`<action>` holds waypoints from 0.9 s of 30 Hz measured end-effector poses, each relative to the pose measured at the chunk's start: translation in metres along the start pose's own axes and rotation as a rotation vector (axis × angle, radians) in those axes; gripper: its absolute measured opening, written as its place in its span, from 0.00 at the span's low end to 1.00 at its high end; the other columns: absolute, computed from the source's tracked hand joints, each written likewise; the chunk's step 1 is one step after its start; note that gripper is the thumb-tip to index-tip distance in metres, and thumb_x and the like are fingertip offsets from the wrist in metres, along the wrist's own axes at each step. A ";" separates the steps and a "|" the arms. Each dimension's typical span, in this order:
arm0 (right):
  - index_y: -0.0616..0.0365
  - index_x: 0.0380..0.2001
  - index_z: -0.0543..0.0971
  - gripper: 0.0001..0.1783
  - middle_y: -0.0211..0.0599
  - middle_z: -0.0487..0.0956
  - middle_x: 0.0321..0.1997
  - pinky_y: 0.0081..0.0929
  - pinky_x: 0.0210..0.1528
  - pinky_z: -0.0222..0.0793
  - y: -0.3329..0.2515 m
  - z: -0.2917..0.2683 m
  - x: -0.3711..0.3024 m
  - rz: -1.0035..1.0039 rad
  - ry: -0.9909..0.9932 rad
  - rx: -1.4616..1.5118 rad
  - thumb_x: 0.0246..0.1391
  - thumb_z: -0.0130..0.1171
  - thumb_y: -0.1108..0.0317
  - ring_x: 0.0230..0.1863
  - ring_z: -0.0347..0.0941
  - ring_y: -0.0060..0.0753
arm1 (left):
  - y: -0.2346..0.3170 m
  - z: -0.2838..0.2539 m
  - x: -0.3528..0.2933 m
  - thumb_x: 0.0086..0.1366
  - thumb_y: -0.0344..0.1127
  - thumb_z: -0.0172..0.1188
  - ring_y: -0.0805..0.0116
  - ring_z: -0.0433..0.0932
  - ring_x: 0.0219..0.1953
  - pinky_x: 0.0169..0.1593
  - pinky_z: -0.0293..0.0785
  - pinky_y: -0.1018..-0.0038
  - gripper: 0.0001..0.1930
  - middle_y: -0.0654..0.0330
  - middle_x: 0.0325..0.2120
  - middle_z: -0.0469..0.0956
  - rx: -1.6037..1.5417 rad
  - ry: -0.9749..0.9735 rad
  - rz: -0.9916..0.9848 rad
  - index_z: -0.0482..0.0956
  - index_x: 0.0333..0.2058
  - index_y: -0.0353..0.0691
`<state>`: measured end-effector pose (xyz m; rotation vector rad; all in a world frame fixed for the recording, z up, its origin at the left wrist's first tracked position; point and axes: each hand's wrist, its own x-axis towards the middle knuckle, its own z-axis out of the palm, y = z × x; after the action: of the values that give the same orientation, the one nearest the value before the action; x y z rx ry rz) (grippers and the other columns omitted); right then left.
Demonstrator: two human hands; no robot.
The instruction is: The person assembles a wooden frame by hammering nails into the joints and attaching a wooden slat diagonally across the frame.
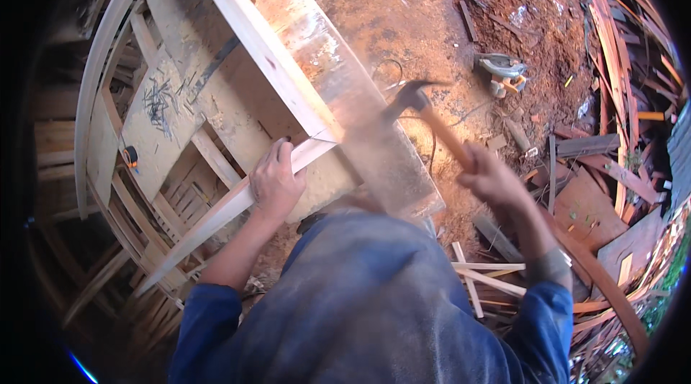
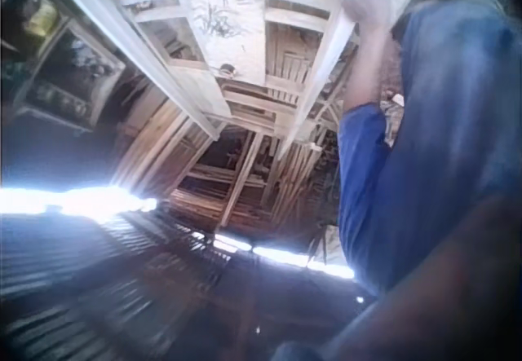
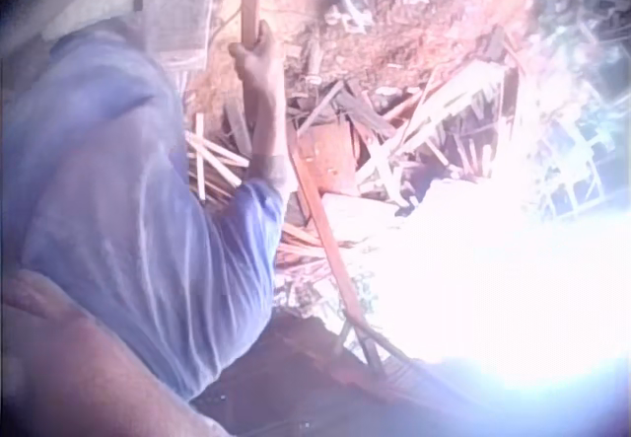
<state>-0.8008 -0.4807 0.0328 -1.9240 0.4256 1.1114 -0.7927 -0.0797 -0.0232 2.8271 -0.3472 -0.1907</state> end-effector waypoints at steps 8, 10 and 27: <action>0.60 0.35 0.72 0.08 0.26 0.73 0.23 0.18 0.21 0.67 -0.001 0.073 0.037 -0.162 0.328 0.600 0.52 0.59 0.72 0.17 0.68 0.22 | 0.007 0.004 0.005 0.54 0.33 0.67 0.45 0.82 0.39 0.40 0.80 0.55 0.20 0.49 0.41 0.80 0.093 -0.046 -0.007 0.72 0.44 0.35; 0.63 0.41 0.72 0.13 0.27 0.73 0.24 0.23 0.24 0.67 0.004 0.077 0.029 -0.192 0.151 0.385 0.52 0.60 0.72 0.21 0.70 0.24 | 0.008 0.003 0.002 0.55 0.34 0.68 0.44 0.82 0.37 0.39 0.79 0.54 0.21 0.49 0.39 0.80 0.097 -0.042 0.008 0.72 0.45 0.35; 0.62 0.47 0.73 0.18 0.31 0.76 0.24 0.29 0.21 0.69 -0.006 0.107 0.029 -0.180 -0.096 0.259 0.57 0.62 0.67 0.19 0.73 0.25 | 0.002 0.000 -0.008 0.54 0.45 0.74 0.41 0.81 0.36 0.37 0.75 0.50 0.26 0.46 0.33 0.79 0.192 -0.057 -0.043 0.70 0.43 0.38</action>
<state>-0.8391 -0.3879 -0.0143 -1.6414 0.3195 0.9761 -0.8004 -0.0796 -0.0216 3.0250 -0.3338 -0.2608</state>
